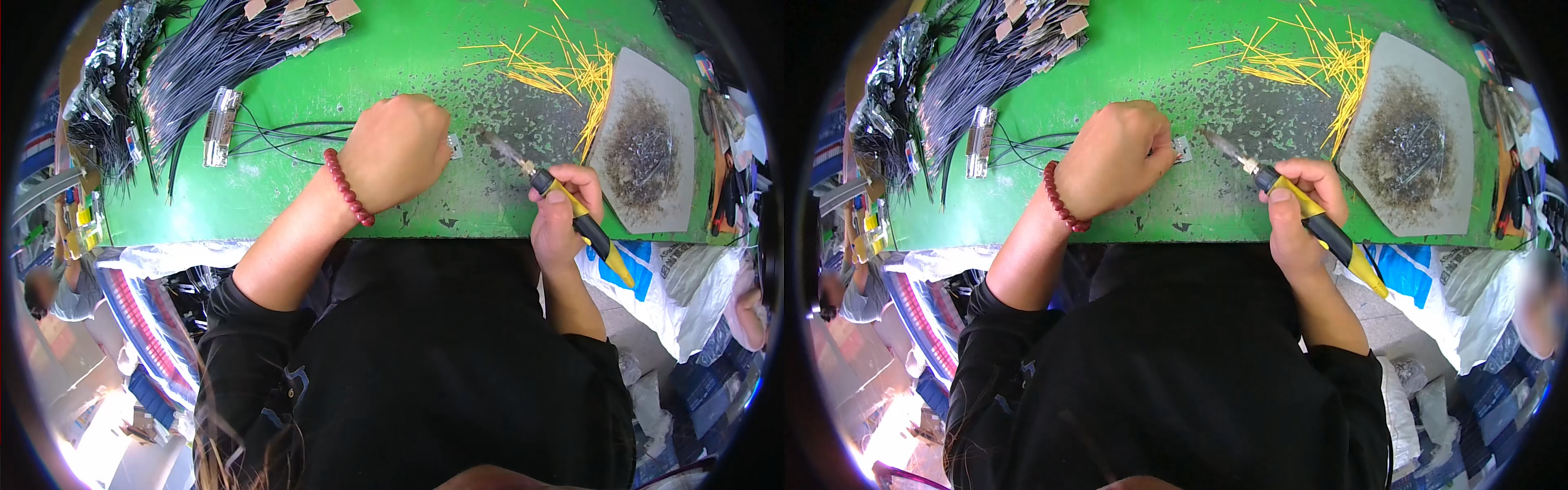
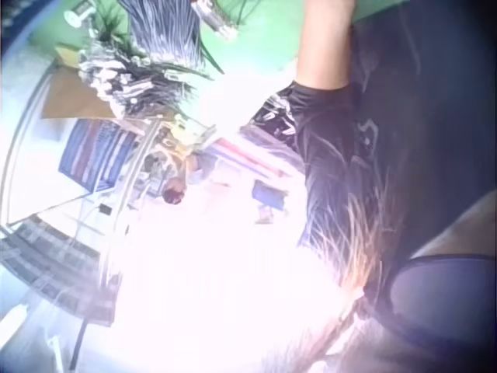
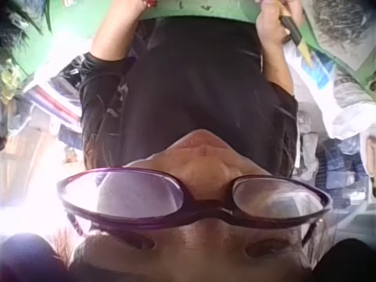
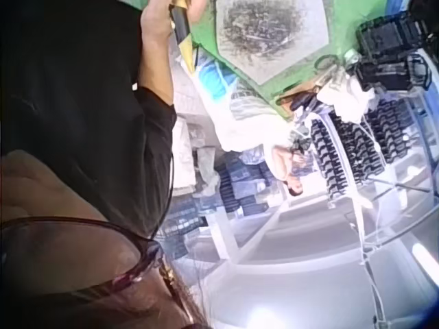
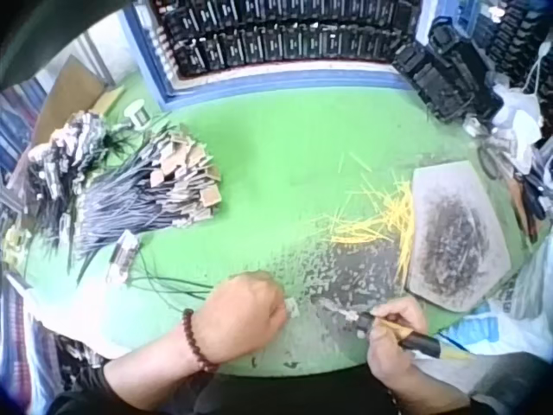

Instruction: Soldering electrical wires onto small electronic components at a factory workbench.

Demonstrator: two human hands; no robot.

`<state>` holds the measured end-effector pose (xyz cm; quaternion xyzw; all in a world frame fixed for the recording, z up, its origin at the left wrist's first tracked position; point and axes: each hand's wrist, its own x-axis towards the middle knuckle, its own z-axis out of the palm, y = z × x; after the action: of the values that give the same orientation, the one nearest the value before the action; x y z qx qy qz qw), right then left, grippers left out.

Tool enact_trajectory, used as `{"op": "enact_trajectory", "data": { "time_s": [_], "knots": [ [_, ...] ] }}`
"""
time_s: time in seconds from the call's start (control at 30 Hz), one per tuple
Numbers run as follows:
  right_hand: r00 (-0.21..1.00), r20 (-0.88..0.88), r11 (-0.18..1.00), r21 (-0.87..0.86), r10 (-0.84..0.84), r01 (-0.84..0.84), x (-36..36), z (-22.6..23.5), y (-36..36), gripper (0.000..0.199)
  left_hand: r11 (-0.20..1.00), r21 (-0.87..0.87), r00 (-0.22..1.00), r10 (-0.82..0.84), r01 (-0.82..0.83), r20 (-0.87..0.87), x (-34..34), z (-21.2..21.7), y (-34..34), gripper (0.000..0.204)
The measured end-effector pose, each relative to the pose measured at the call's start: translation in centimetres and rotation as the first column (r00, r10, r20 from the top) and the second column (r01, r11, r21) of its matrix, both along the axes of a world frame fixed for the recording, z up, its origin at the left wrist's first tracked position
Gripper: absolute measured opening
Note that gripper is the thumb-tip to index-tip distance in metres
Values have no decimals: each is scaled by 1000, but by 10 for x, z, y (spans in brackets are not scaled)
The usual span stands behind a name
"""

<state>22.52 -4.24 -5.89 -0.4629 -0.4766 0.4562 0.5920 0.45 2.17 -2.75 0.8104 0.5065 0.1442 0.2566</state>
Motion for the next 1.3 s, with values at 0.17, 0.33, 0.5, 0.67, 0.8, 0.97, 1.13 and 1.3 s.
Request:
{"op": "enact_trajectory", "data": {
  "time_s": [0.17, 0.33, 0.5, 0.67, 0.8, 0.97, 1.13, 1.3],
  "knots": [
    [994, 71, 996, 30, 86, -89, -5, 3, 6, 46, 999, 45, 997, -14, 11, 76, -6, -1, 2, 11],
    [935, 239, 965, -71, 264, -254, -6, 16, 10, 24, 999, 47, 974, 2, -13, 226, -7, 3, -3, 11],
    [663, 748, 843, 339, 29, -419, -26, 27, 46, 32, 997, 72, 979, -47, 34, 199, -11, -4, -15, 11],
    [591, 806, 818, 319, 30, -478, -26, 27, 38, 30, 917, 349, 981, 193, -192, 32, -50, 12, -31, 40],
    [607, 791, 800, 317, 75, -510, -28, 25, 44, 33, 887, 294, 906, 405, -355, -127, -98, 14, -49, 47],
    [712, 686, 792, 346, 152, -503, 21, 47, 98, 33, 881, 371, 942, 333, -292, -48, -85, 24, -51, 53],
    [702, 699, 963, 260, -136, -73, 150, 99, 198, 31, 916, 328, 972, 226, -233, 59, -68, 14, -77, 57],
    [18, 838, 837, 545, -546, 53, 259, 128, 263, 33, 912, 326, 968, 247, -251, 53, -65, 1, -98, 57]
  ]
}}
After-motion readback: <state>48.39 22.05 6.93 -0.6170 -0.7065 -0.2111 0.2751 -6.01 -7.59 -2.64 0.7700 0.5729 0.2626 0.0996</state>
